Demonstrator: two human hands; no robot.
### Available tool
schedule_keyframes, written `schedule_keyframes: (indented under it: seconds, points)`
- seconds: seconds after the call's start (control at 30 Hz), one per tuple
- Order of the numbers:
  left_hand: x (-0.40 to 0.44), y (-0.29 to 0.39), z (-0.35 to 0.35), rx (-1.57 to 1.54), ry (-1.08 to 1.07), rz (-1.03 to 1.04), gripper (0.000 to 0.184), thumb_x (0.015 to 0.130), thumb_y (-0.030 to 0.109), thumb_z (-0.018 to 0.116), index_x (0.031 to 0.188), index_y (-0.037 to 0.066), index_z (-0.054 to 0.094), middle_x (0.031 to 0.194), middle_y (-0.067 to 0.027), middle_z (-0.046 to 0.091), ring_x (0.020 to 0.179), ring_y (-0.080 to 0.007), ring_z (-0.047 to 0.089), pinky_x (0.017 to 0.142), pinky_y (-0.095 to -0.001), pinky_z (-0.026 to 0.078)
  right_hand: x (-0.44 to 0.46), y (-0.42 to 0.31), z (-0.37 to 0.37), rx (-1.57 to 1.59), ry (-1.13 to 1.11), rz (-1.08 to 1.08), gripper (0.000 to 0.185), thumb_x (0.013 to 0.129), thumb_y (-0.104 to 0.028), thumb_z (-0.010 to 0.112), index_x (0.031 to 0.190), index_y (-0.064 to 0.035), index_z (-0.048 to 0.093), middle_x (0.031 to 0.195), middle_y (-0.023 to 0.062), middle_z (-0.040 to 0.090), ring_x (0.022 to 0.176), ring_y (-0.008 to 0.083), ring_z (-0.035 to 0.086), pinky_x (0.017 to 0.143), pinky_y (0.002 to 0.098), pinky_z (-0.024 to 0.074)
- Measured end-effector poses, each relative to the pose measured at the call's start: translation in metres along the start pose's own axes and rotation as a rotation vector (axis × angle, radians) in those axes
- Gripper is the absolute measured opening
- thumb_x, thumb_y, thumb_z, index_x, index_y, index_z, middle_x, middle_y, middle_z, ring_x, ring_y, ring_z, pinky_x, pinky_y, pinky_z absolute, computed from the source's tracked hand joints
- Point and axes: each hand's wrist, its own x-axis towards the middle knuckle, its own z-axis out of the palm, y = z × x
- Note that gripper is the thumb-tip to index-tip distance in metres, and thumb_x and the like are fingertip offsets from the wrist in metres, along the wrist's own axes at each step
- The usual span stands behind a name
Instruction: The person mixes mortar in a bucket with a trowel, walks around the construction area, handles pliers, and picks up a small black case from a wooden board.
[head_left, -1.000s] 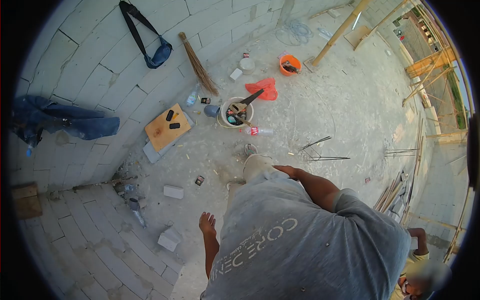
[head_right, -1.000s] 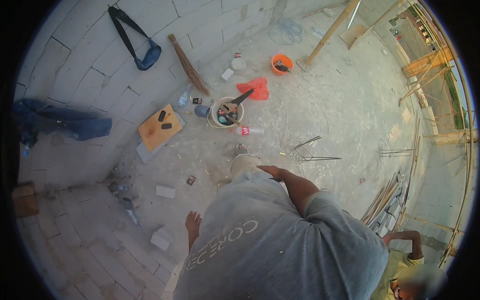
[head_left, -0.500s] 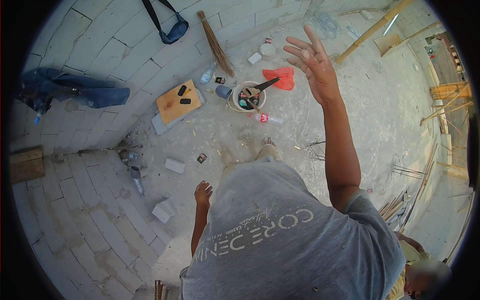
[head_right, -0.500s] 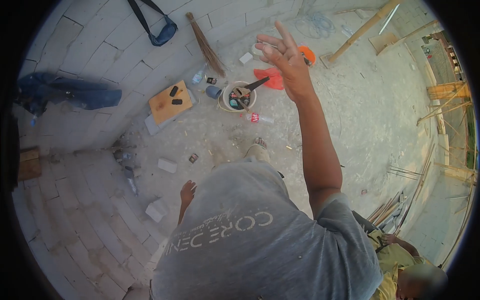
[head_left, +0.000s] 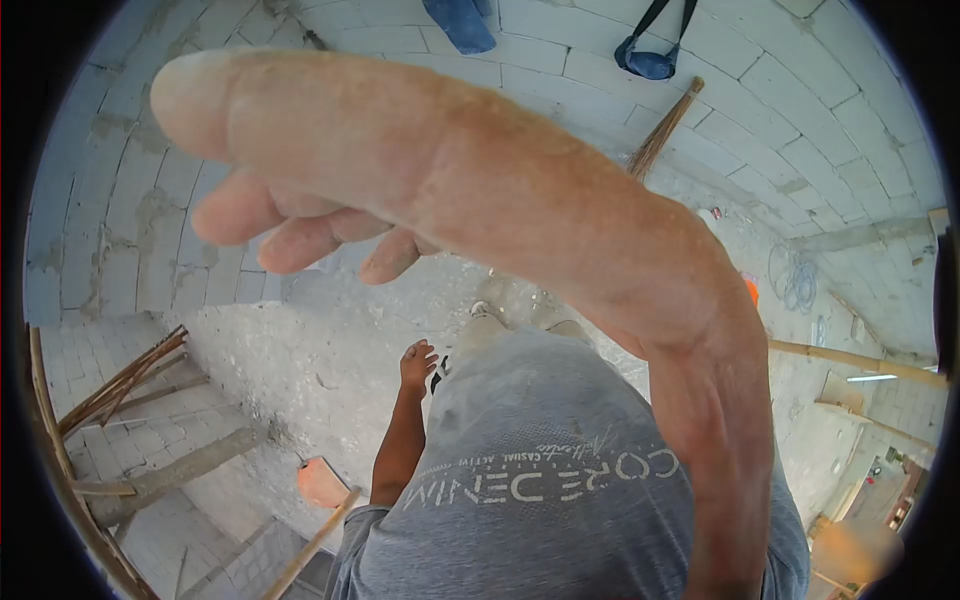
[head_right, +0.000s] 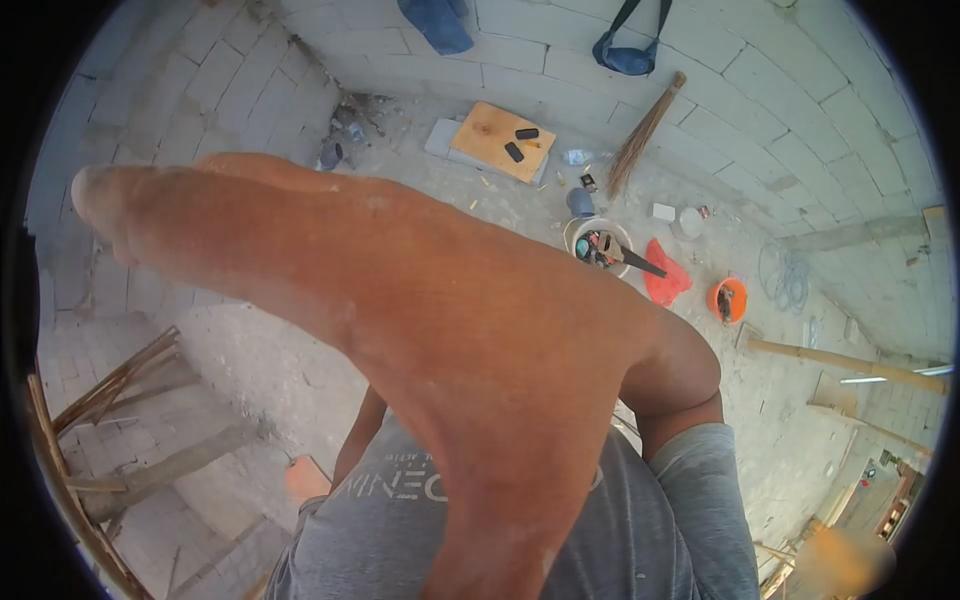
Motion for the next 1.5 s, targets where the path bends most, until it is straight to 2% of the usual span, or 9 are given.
schedule_keyframes:
  seconds: [0.3,0.37,0.43,0.5,0.9,0.97,1.23,1.43,1.5]
  points:
    - [-0.087,-0.199,-0.055,-0.451,0.383,-0.238,0.040,0.093,0.032,0.053,0.127,0.011,0.054,0.112,-0.0077,0.063,0.096,-0.0221,0.060,0.084,-0.0365,0.048,0.079,0.041,0.052,-0.417,-0.458,0.368,0.089,0.068,-0.058,0.074,0.135,-0.0053,0.050,0.120,0.0201,0.061,0.112,0.0319,0.060,0.094,0.0438,0.0458]
    - [-0.096,-0.232,-0.051,-0.292,0.415,-0.289,0.038,0.092,0.030,0.053,0.123,0.009,0.058,0.107,-0.0104,0.066,0.096,-0.0264,0.062,0.085,-0.0376,0.049,0.081,0.052,0.042,-0.449,-0.553,0.221,0.090,0.066,-0.056,0.076,0.135,-0.0061,0.050,0.119,0.0192,0.062,0.111,0.0310,0.060,0.094,0.0435,0.0456]
    - [-0.078,-0.277,-0.062,1.057,0.158,0.015,0.038,0.090,0.029,0.053,0.120,0.006,0.059,0.107,-0.0143,0.067,0.100,-0.0304,0.062,0.085,-0.0401,0.050,0.086,0.065,0.018,-0.403,-0.638,-0.012,0.090,0.064,-0.054,0.079,0.135,-0.0069,0.051,0.118,0.0183,0.062,0.111,0.0301,0.060,0.095,0.0433,0.0454]
    - [-0.066,-0.296,-0.062,0.931,0.182,0.077,0.042,0.089,0.031,0.054,0.121,0.004,0.058,0.114,-0.0162,0.064,0.106,-0.0311,0.060,0.086,-0.0435,0.051,0.082,0.085,-0.008,-0.288,-0.648,-0.282,0.091,0.062,-0.052,0.081,0.135,-0.0077,0.051,0.118,0.0173,0.062,0.110,0.0291,0.060,0.095,0.0430,0.0452]
    - [0.065,-0.113,-0.133,0.858,-0.047,0.576,0.041,0.092,0.030,0.051,0.123,0.004,0.056,0.120,-0.0153,0.062,0.108,-0.0294,0.061,0.088,-0.0432,0.051,-0.194,0.442,-0.131,-0.448,0.425,0.894,0.072,0.077,-0.057,0.067,0.123,-0.0022,0.060,0.116,0.0210,0.064,0.111,0.0302,0.060,0.096,0.0363,0.0445]
    - [0.021,-0.002,-0.090,0.365,-0.051,0.094,0.042,0.095,0.029,0.048,0.129,0.006,0.052,0.126,-0.0142,0.058,0.110,-0.0280,0.060,0.092,-0.0421,0.049,-0.254,0.470,-0.126,-0.396,0.627,1.022,0.062,0.078,-0.049,0.069,0.120,-0.0031,0.063,0.115,0.0184,0.065,0.106,0.0271,0.062,0.090,0.0345,0.0480]
    - [0.076,0.142,0.009,0.259,-0.125,0.042,0.049,0.095,0.030,0.049,0.137,0.006,0.044,0.132,-0.0136,0.052,0.114,-0.0283,0.056,0.098,-0.0397,0.043,-0.367,0.528,-0.083,0.350,1.678,0.840,0.027,0.082,-0.030,0.067,0.093,-0.0051,0.065,0.076,0.0029,0.062,0.063,0.0140,0.057,0.056,0.0301,0.0458]
    - [0.044,0.171,0.115,0.431,-0.369,0.158,0.050,0.092,0.031,0.055,0.135,0.006,0.047,0.126,-0.0121,0.056,0.111,-0.0267,0.057,0.095,-0.0379,0.043,-0.361,0.547,-0.051,0.290,1.541,0.879,0.026,0.084,-0.030,0.061,0.093,-0.0065,0.066,0.079,0.0049,0.065,0.068,0.0183,0.062,0.059,0.0328,0.0494]
    - [0.035,0.160,0.133,0.468,-0.444,0.173,0.050,0.092,0.031,0.056,0.134,0.006,0.048,0.124,-0.0120,0.056,0.110,-0.0262,0.057,0.094,-0.0376,0.044,-0.368,0.586,-0.050,-0.520,1.276,0.815,0.029,0.082,-0.033,0.058,0.093,-0.0076,0.068,0.089,0.0097,0.070,0.082,0.0276,0.067,0.073,0.0373,0.0525]
